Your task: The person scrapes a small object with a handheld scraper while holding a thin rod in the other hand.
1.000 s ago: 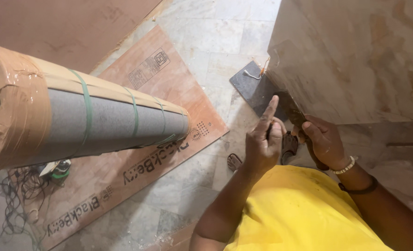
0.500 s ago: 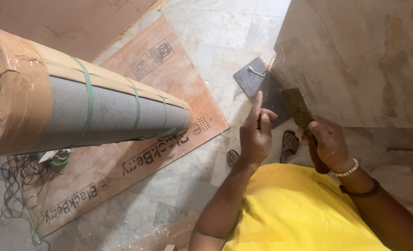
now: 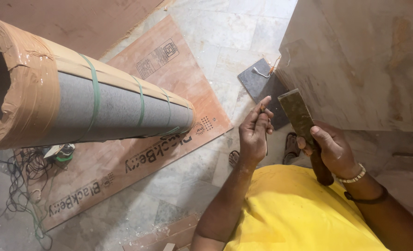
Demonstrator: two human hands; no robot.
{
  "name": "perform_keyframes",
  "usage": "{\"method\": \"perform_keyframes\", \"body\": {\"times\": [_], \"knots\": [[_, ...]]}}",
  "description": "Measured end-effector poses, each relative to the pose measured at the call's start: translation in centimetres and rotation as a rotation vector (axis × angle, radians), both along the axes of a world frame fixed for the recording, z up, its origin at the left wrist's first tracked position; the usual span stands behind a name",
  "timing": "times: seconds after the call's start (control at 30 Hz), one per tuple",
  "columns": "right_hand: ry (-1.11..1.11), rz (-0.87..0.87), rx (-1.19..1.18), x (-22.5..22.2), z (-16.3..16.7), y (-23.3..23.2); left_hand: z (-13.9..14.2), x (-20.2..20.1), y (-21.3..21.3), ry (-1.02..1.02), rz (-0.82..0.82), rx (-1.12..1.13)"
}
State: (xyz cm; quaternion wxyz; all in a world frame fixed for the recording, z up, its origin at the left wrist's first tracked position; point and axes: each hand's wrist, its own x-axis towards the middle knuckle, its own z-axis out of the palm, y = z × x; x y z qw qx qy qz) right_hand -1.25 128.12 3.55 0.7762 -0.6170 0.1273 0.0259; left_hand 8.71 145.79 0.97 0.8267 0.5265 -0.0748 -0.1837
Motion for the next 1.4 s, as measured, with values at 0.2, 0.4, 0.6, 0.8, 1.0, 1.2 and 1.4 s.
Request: {"method": "perform_keyframes", "body": {"times": [0.2, 0.4, 0.6, 0.8, 1.0, 1.2, 1.4], "knots": [[0.020, 0.058, 0.119, 0.3, 1.9, 0.6, 2.0, -0.3, -0.1, -0.008, 0.001, -0.149], [0.027, 0.083, 0.066, 0.5, 2.9, 1.3, 2.4, 0.0, 0.0, -0.088, 0.066, -0.138], [0.049, 0.110, 0.110, 0.5, 2.7, 1.6, 2.1, 0.1, -0.1, -0.091, 0.078, -0.171], [0.049, 0.133, 0.130, 0.5, 2.3, 1.7, 2.4, 0.0, -0.2, -0.112, 0.084, -0.156], [0.037, 0.143, 0.143, 0.6, 2.0, 1.7, 2.1, -0.3, -0.2, -0.145, 0.085, -0.140], [0.055, 0.131, 0.144, 0.8, 1.8, 1.6, 2.0, -0.3, -0.3, -0.130, 0.086, -0.164], [0.047, 0.152, 0.173, 0.9, 1.7, 1.6, 2.7, -0.2, 0.0, -0.155, 0.096, -0.136]]}}
